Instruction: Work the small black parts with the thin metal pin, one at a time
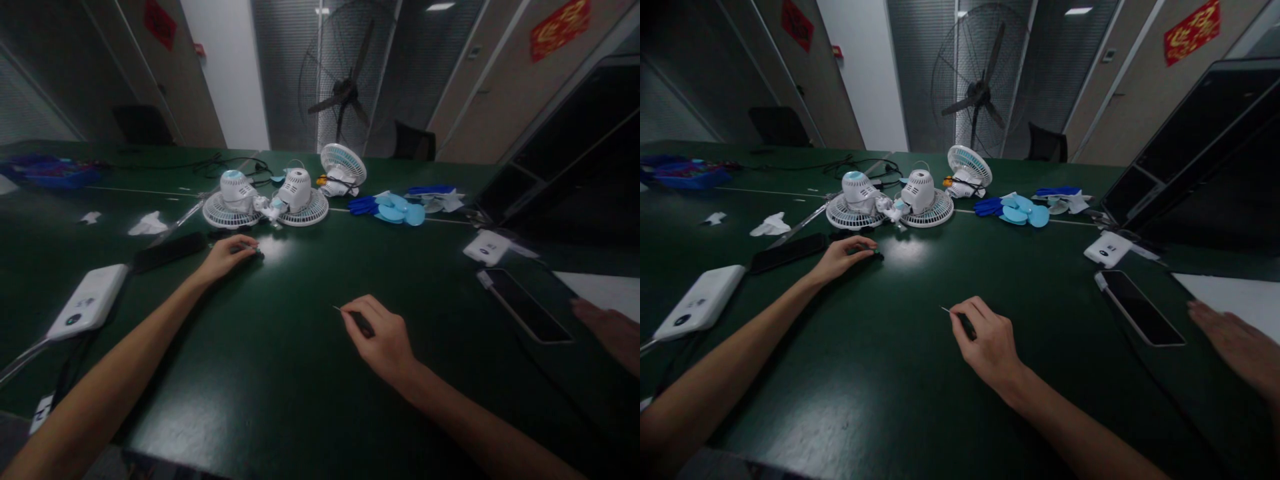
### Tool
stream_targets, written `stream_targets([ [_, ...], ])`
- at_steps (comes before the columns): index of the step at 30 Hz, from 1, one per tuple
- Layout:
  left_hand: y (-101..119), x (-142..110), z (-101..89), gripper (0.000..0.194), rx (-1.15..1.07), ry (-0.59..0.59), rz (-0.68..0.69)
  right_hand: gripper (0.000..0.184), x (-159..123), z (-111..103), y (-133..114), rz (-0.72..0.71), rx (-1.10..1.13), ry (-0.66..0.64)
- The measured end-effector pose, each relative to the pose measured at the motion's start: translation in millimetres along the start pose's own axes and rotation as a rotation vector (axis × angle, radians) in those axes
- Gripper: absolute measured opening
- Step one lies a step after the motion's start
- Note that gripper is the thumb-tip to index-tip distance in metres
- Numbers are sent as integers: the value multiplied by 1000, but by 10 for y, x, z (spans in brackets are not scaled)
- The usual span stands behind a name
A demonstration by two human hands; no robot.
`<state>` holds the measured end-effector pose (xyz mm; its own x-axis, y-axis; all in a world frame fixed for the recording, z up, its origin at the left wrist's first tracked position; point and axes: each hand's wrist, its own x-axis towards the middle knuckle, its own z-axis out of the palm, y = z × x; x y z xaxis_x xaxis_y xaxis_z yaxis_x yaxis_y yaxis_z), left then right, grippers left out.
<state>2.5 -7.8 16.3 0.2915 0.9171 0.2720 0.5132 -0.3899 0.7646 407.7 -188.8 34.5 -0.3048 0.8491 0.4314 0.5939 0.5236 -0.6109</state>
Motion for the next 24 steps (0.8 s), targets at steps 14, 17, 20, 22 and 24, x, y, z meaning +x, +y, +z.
stream_targets([
  [14,98,-26,4,46,-56,-34,-80,18,-1,-7,7,19,-3,-24],
  [17,93,-19,-14,49,-17,-61,-103,17,0,-8,5,11,-7,-21],
  [20,150,-17,22,46,23,-120,-91,16,3,-3,6,5,-15,-26],
  [22,282,-46,125,43,32,-201,-49,15,9,2,3,2,-30,-47],
  [24,498,-115,302,39,13,-314,14,14,15,7,-4,-12,-49,-85],
])
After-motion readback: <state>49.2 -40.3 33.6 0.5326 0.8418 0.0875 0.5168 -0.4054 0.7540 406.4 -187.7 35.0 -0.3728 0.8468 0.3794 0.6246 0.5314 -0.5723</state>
